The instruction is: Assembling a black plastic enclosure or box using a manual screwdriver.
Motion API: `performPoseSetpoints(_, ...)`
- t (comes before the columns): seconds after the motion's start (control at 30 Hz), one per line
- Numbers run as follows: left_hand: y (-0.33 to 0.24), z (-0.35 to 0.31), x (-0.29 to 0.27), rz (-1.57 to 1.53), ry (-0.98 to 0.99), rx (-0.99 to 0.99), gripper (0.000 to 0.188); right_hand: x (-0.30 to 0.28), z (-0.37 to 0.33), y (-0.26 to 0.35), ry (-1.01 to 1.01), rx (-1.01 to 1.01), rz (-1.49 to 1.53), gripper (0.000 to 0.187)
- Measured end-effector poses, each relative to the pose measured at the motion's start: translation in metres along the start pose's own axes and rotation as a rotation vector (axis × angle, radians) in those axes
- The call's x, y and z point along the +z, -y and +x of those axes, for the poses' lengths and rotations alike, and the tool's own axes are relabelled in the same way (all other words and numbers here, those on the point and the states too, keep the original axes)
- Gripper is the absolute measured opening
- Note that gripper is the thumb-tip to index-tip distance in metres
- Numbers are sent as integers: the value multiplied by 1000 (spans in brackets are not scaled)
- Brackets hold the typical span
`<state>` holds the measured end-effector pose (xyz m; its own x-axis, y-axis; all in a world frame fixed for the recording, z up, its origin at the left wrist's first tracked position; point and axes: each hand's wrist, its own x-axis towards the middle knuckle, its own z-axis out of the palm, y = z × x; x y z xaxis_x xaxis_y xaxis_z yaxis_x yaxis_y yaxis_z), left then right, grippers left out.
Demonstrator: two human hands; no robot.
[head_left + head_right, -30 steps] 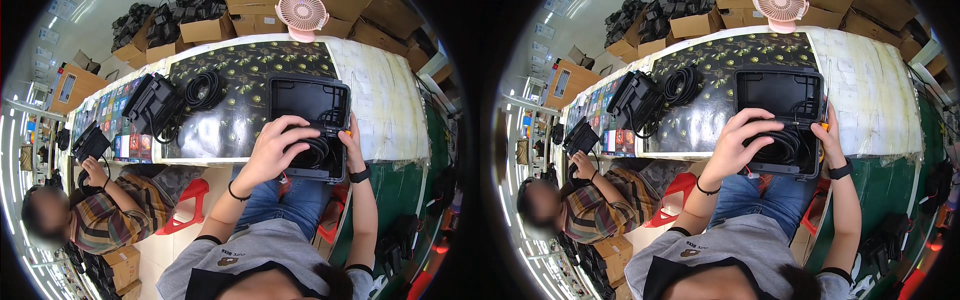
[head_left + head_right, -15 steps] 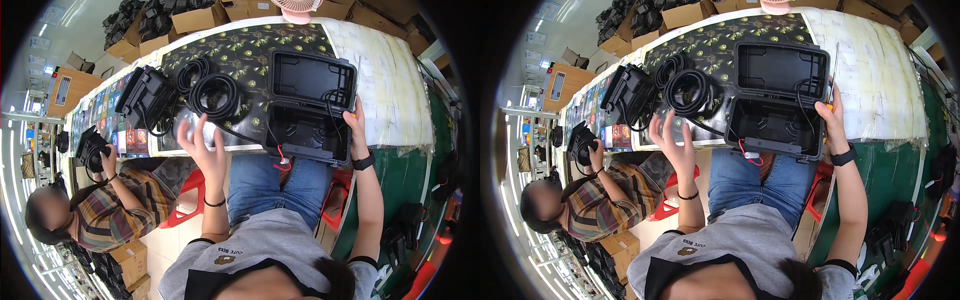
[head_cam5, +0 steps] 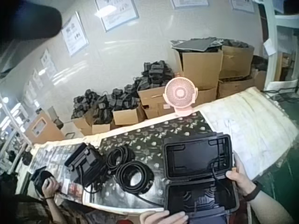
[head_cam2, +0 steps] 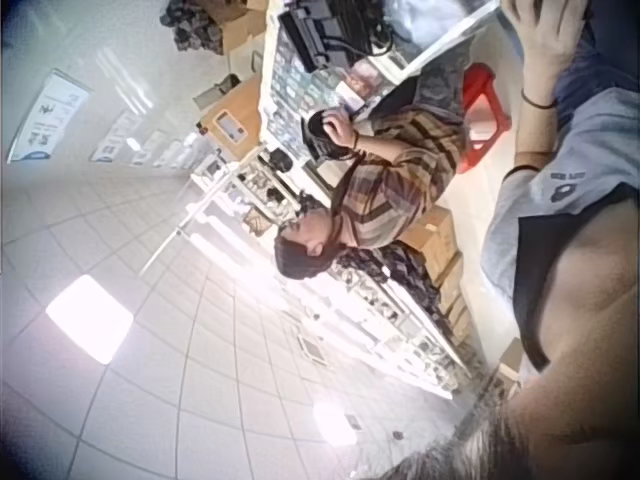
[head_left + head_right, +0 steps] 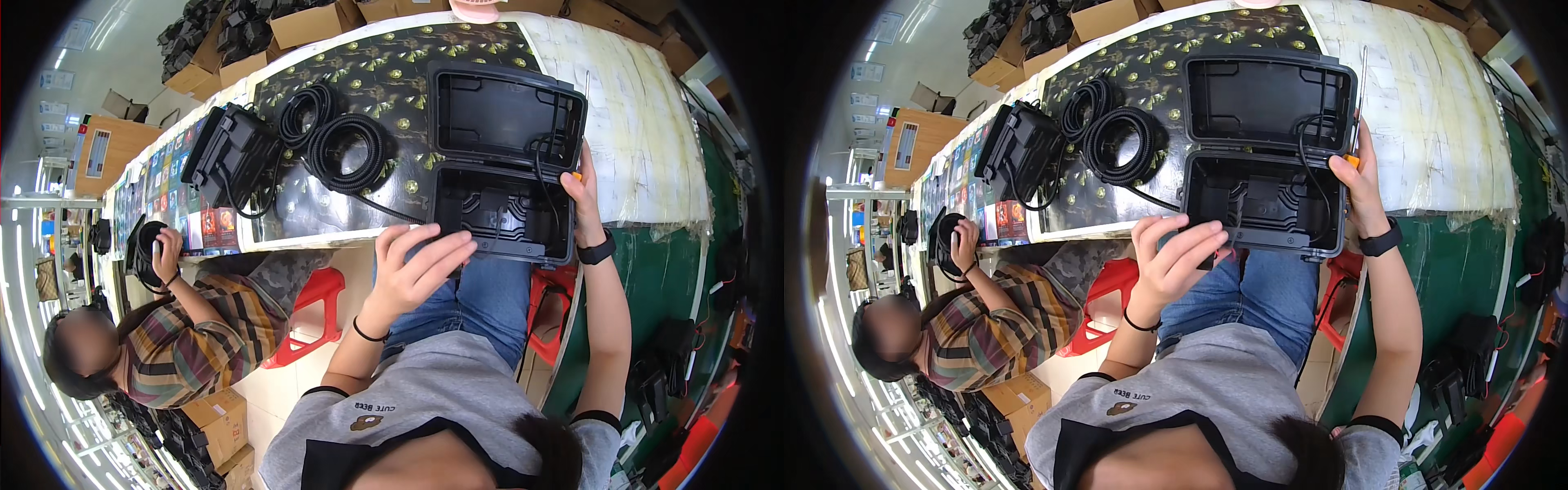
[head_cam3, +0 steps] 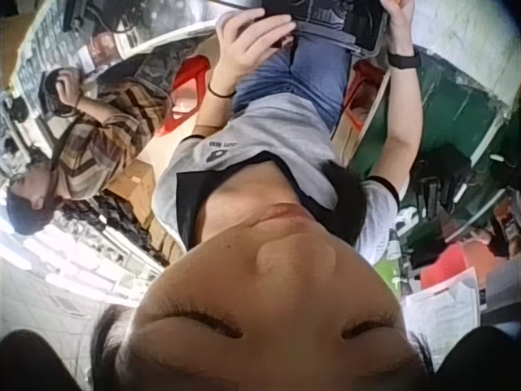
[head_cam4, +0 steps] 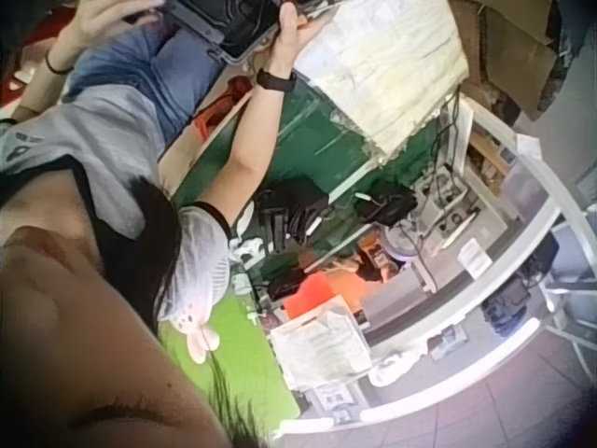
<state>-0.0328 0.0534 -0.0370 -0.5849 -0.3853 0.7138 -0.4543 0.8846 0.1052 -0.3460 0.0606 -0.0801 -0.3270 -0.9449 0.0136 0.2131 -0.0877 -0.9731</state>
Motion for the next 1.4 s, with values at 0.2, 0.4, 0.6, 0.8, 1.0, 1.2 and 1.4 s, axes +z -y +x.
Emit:
performPoseSetpoints(0.2,7,6,-19,-50,176,158,35,2,-4,6,19,6,4,97)
performPoseSetpoints(0.4,-3,-23,-7,29,68,179,32,1,-1,2,26,-1,3,98)
performPoseSetpoints(0.6,-14,-25,16,26,-81,56,33,7,-2,3,13,-14,-45,100)
performPoseSetpoints(0.8,-25,0,0,-389,-12,-144,23,5,-1,1,5,-27,-23,101)
performPoseSetpoints(1.0,-15,20,-28,-1525,-228,-1028,44,8,-3,4,-4,0,-28,99)
performPoseSetpoints(1.2,9,41,-34,-1478,-126,-939,71,17,-4,13,-9,6,16,95)
performPoseSetpoints(1.4,7,65,-21,-222,211,-568,33,24,-3,16,-15,-29,26,94)
